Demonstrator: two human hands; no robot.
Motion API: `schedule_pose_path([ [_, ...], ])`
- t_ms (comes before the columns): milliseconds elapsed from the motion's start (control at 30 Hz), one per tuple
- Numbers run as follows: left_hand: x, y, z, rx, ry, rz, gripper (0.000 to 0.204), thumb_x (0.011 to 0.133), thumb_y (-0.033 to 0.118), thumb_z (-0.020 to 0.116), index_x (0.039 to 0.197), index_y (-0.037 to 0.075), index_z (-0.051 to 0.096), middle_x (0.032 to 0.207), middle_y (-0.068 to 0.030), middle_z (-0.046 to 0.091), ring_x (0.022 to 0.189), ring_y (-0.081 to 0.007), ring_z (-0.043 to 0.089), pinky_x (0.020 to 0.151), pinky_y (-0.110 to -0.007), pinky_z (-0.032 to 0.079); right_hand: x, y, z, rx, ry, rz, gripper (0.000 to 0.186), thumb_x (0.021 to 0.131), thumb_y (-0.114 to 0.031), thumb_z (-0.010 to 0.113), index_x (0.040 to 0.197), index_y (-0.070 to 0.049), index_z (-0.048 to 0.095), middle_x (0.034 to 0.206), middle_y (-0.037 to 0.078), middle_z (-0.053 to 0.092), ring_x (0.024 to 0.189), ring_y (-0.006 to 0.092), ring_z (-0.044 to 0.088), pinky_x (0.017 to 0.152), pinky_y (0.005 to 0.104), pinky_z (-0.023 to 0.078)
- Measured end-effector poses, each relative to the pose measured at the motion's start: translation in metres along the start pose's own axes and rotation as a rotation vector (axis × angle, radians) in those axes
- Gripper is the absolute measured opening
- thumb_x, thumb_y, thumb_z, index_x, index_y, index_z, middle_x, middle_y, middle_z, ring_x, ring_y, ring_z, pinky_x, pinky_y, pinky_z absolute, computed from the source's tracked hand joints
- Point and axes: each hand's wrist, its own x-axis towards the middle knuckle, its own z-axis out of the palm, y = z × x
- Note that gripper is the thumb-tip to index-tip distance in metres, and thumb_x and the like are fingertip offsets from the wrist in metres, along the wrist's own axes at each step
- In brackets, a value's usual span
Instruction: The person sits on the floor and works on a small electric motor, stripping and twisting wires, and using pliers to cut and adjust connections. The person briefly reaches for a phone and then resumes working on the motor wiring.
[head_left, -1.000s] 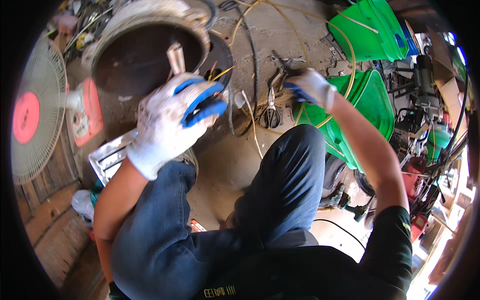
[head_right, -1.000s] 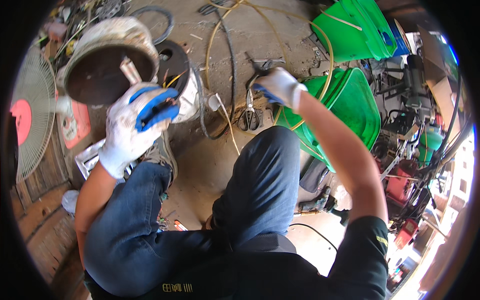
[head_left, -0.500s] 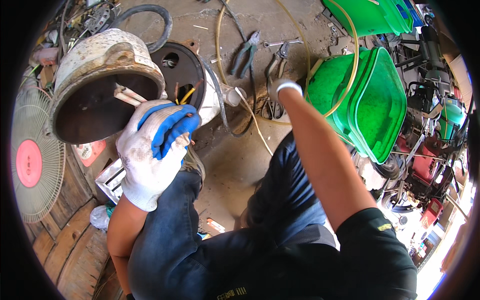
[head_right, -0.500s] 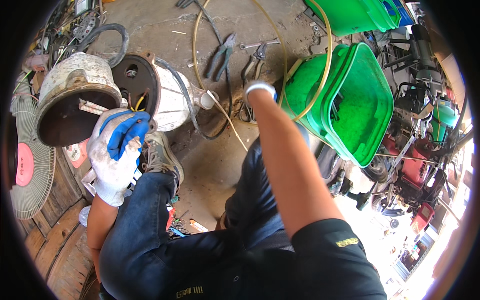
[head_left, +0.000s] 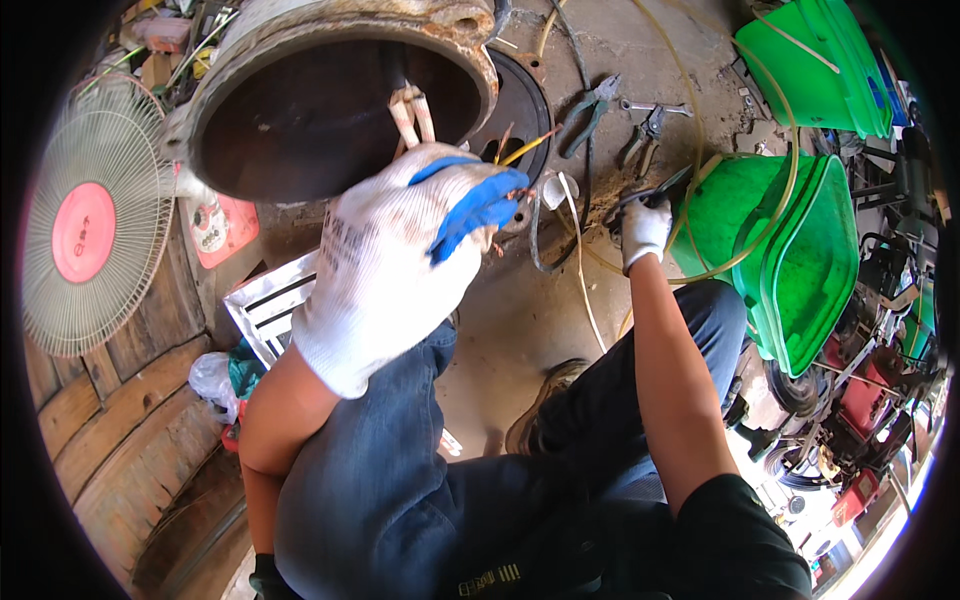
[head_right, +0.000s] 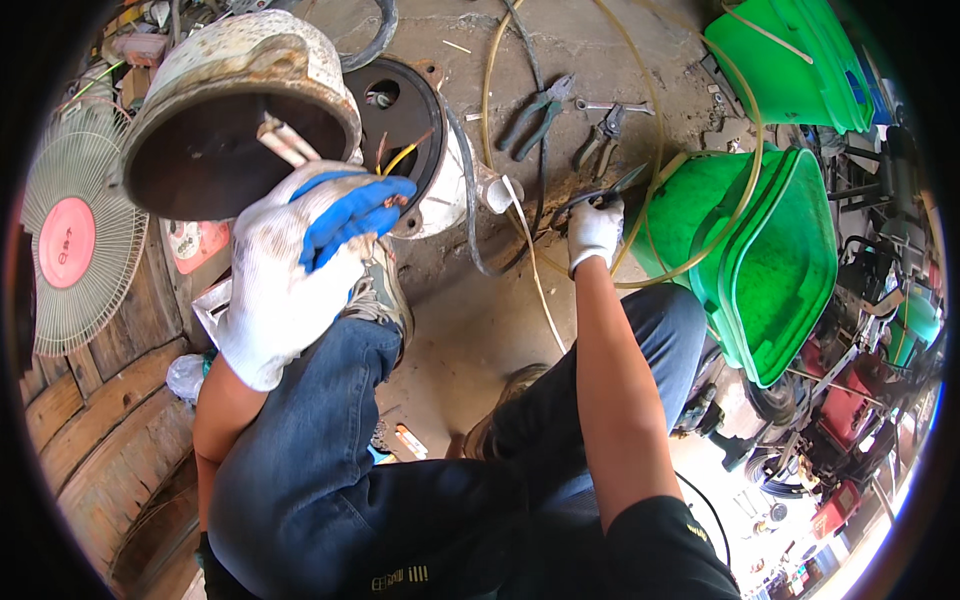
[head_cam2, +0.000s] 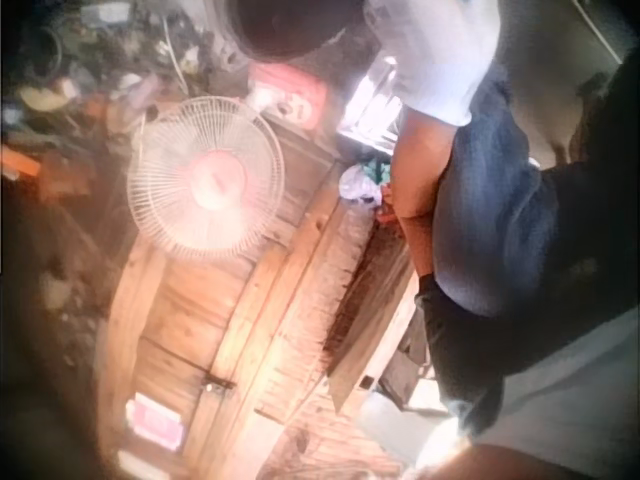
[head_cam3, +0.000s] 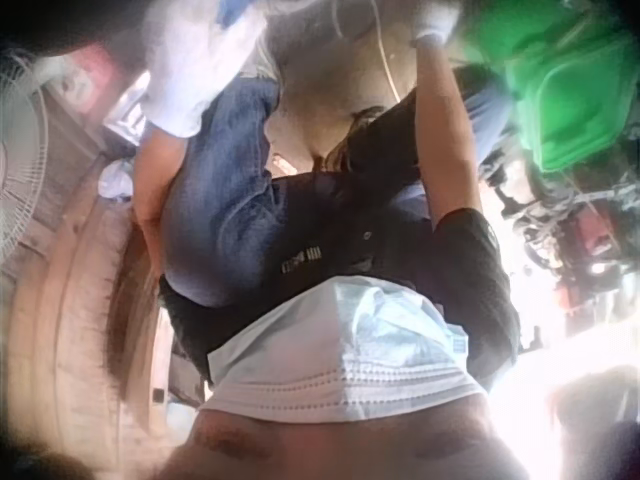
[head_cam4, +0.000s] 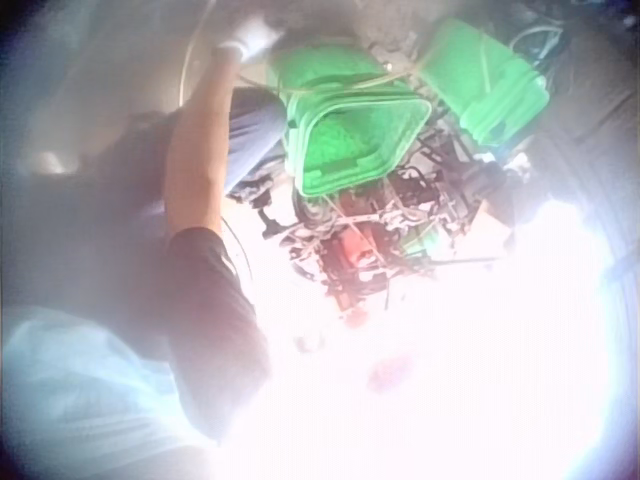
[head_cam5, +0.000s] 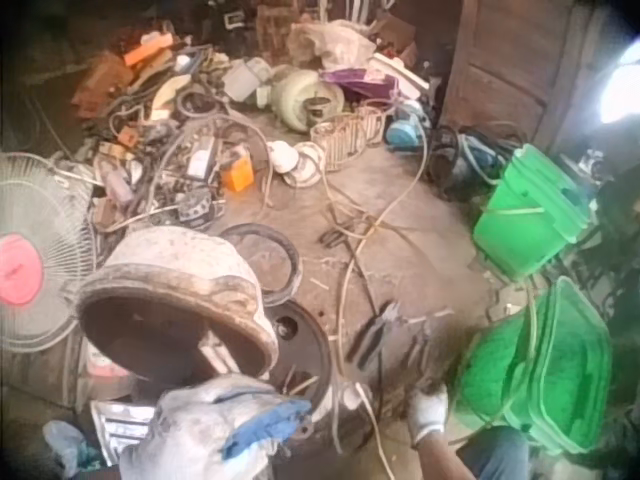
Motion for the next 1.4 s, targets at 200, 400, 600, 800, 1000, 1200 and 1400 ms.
schedule_pose_path([
  [200,0.002,0.003,0.004,0.098,0.018,0.057,0.034,0.080,0.002,0.070,0.113,0.003,0.076,0.104,-0.0144,0.069,0.090,-0.0296,0.071,0.079,-0.036,0.056,-0.105,-0.194,-0.120,0.750,-0.499,0.073,0.032,0.095,-0.008,0.068,0.124,0.003,0.062,0.082,0.002,0.061,0.056,0.0099,0.055,0.048,0.0264,0.045],
  [400,0.005,0.007,0.015,0.206,0.035,0.084,0.036,0.079,0.002,0.071,0.114,0.008,0.076,0.102,-0.0150,0.068,0.090,-0.0351,0.069,0.080,-0.041,0.056,-0.192,-0.211,-0.140,0.405,-0.799,-0.230,0.050,0.094,-0.008,0.062,0.144,-0.004,0.052,0.084,0.003,0.058,0.068,0.0133,0.056,0.064,0.0296,0.048],
  [600,0.004,0.007,0.012,0.227,0.015,0.112,0.033,0.082,0.003,0.071,0.114,0.008,0.075,0.104,-0.0148,0.067,0.089,-0.0348,0.070,0.079,-0.041,0.057,-0.202,-0.234,-0.136,0.411,-0.808,-0.004,0.052,0.093,-0.006,0.063,0.144,-0.004,0.051,0.075,0.004,0.054,0.067,0.0139,0.052,0.065,0.0314,0.048],
  [800,0.005,0.004,0.013,0.216,-0.005,0.157,0.030,0.083,0.004,0.070,0.113,0.006,0.074,0.102,-0.0153,0.066,0.087,-0.0353,0.070,0.076,-0.042,0.057,-0.204,-0.227,-0.133,0.393,-0.777,0.021,0.051,0.094,-0.008,0.061,0.143,-0.003,0.050,0.082,0.010,0.060,0.071,0.0173,0.055,0.070,0.0334,0.050],
  [1000,0.006,0.002,0.013,0.242,-0.005,0.188,0.027,0.083,0.005,0.071,0.110,0.005,0.074,0.102,-0.0154,0.066,0.087,-0.0357,0.069,0.077,-0.042,0.057,-0.198,-0.250,-0.126,0.399,-0.757,0.028,0.049,0.093,-0.010,0.062,0.141,-0.002,0.051,0.098,0.014,0.066,0.083,0.0182,0.060,0.080,0.0332,0.052],
  [1200,0.007,0.003,0.010,0.289,-0.047,0.189,0.026,0.082,0.011,0.074,0.109,0.007,0.073,0.114,-0.0138,0.065,0.095,-0.0332,0.071,0.082,-0.042,0.058,-0.195,-0.246,-0.120,0.396,-0.740,0.068,0.050,0.097,-0.021,0.069,0.141,-0.002,0.054,0.090,0.002,0.064,0.072,0.0085,0.061,0.063,0.0256,0.051],
  [1400,0.007,0.002,0.011,0.358,-0.033,0.222,0.025,0.082,0.013,0.075,0.107,0.009,0.073,0.117,-0.0123,0.065,0.098,-0.0308,0.071,0.085,-0.042,0.059,-0.195,-0.247,-0.118,0.364,-0.680,0.025,0.045,0.097,-0.022,0.068,0.137,-0.003,0.057,0.090,0.001,0.064,0.070,0.0082,0.060,0.059,0.0248,0.051],
])
